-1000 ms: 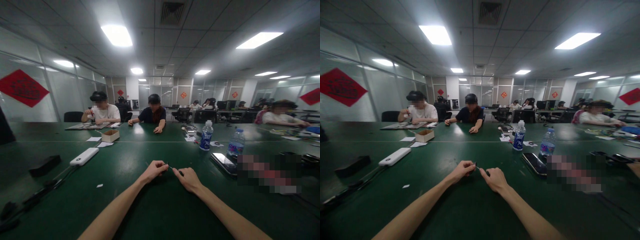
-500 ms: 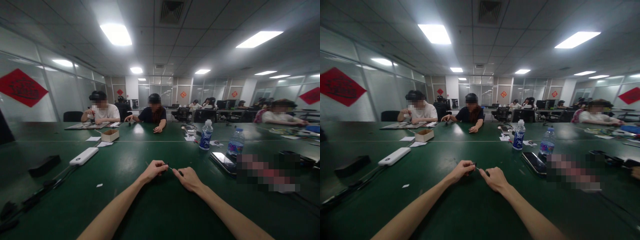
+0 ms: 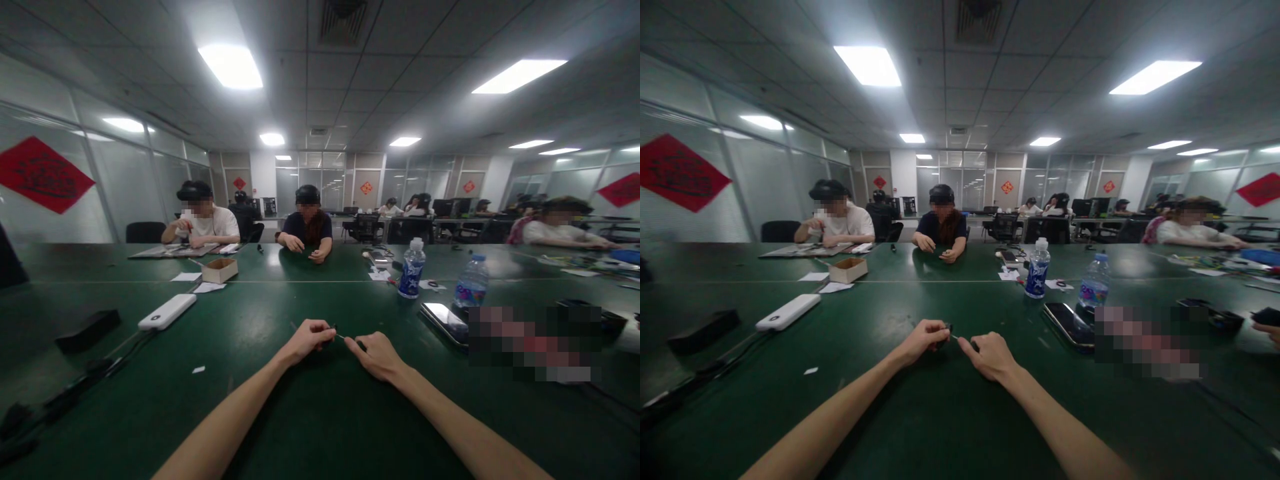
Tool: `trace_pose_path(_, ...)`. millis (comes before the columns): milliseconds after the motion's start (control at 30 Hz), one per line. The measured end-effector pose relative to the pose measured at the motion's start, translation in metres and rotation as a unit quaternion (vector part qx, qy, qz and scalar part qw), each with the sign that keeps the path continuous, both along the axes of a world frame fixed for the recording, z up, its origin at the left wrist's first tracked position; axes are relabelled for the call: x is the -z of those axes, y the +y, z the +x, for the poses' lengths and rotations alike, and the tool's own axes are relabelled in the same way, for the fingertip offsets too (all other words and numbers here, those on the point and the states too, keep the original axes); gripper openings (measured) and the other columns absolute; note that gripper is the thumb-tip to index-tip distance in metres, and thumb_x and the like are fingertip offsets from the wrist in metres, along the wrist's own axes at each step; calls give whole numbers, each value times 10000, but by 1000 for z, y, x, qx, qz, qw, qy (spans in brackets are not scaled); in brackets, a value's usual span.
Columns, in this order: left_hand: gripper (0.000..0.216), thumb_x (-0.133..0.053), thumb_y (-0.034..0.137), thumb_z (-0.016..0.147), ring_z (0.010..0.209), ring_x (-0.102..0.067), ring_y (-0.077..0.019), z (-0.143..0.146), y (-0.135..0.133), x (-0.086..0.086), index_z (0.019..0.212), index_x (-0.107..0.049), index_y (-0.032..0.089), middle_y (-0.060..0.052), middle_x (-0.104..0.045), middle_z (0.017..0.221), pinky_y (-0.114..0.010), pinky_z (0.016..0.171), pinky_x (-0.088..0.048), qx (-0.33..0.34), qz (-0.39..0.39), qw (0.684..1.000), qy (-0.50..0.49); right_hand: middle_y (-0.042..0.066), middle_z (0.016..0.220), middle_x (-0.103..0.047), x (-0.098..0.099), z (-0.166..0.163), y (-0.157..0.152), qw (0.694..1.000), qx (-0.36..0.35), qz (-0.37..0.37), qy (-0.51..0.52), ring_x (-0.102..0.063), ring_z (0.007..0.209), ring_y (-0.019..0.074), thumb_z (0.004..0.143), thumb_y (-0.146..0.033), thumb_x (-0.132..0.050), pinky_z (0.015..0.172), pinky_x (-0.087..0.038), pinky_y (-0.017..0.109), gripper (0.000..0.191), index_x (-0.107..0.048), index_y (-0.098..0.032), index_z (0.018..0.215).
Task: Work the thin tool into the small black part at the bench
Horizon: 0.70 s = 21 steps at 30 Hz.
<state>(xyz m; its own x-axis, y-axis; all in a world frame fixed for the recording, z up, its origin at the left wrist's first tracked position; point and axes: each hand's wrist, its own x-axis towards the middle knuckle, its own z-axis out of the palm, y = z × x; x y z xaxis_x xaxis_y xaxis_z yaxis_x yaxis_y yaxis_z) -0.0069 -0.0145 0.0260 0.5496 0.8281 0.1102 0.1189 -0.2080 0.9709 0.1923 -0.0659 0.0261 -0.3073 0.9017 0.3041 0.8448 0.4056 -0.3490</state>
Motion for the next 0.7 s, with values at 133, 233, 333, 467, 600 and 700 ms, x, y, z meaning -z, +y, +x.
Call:
trace_pose_path(133, 378, -640, 503, 699, 537, -409, -80, -1, -2, -2, 706, -594, 128, 35, -478, 604, -213, 508, -304, 5, 3, 1000, 1, 12, 537, -551, 0, 1, 0, 1000, -2, 0, -5, -498, 497, 136, 922, -604, -151, 647, -388, 280, 663, -509, -194, 544)
trace_pose_path(233, 385, -642, 509, 695, 539, -413, -81, -1, -2, -3, 703, -591, 128, 33, -482, 609, -215, 513, -307, 6, 1, 1000, 6, 13, 537, -556, 0, 1, 1, 1000, -4, -2, -10, -501, 497, 135, 922, -606, -157, 618, -384, 270, 662, -510, -194, 542)
trace_pose_path(333, 395, -644, 518, 692, 531, -410, -81, -1, -2, -3, 695, -590, 126, 36, -469, 595, -217, 510, -297, 9, 4, 1000, 5, 5, 532, -557, -1, 2, 1, 1000, -10, 3, -14, -498, 484, 126, 928, -595, -165, 621, -384, 263, 655, -523, -191, 558)
trace_pose_path(467, 405, -648, 525, 686, 517, -403, -82, -1, -2, -2, 698, -592, 124, 37, -463, 577, -220, 501, -284, 12, 9, 1000, 1, 8, 524, -555, 0, 3, 3, 999, -5, 25, -38, -505, 482, 128, 934, -582, -160, 626, -380, 262, 661, -535, -190, 558)
trace_pose_path(600, 401, -648, 525, 684, 516, -405, -82, -1, -1, -2, 702, -591, 129, 41, -458, 568, -215, 498, -290, 9, 9, 1000, 9, 20, 530, -571, 3, 5, 5, 997, 1, 45, -62, -509, 483, 130, 932, -588, -154, 580, -354, 250, 675, -559, -186, 571)
trace_pose_path(700, 383, -642, 507, 698, 517, -409, -80, -1, -1, -1, 704, -593, 128, 39, -465, 583, -214, 498, -300, 16, 13, 1000, 11, 28, 537, -584, 4, 6, 7, 994, 8, 69, -86, -513, 485, 129, 933, -587, -147, 559, -321, 247, 684, -570, -184, 578)
